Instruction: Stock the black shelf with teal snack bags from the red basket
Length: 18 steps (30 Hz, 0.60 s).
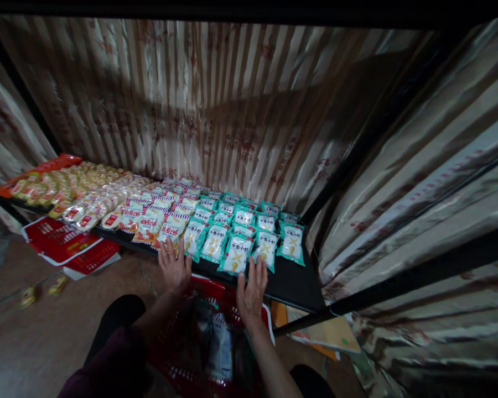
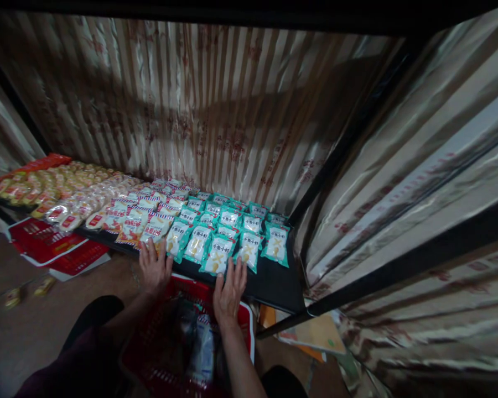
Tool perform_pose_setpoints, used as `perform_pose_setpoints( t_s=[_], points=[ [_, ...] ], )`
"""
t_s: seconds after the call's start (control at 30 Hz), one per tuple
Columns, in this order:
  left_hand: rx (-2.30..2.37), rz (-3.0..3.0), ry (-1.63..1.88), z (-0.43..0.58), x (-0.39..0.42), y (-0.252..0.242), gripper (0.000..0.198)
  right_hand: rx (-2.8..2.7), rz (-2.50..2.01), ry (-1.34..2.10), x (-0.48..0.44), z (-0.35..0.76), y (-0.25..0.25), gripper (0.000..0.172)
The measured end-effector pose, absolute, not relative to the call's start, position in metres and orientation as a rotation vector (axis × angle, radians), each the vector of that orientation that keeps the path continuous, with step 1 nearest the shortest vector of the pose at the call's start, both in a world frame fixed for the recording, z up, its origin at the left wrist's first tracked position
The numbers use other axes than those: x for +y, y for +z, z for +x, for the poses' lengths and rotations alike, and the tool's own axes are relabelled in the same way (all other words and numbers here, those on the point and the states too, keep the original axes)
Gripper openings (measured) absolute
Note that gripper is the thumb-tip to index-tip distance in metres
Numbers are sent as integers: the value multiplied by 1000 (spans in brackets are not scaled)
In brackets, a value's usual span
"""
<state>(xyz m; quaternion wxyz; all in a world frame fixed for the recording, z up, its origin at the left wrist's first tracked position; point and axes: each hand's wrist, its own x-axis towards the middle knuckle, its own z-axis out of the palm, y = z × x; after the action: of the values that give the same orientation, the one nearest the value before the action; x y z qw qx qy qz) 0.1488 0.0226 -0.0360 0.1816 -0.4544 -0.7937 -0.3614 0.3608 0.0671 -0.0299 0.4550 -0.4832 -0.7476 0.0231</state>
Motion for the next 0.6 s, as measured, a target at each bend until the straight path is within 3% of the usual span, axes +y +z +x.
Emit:
perform_pose_setpoints(
  t_s=[0.6],
  points=[
    [-2244, -1324, -1007, 129, 41, -41, 53, -1901, -1155, 106, 78, 346, -37, 55]
  ],
)
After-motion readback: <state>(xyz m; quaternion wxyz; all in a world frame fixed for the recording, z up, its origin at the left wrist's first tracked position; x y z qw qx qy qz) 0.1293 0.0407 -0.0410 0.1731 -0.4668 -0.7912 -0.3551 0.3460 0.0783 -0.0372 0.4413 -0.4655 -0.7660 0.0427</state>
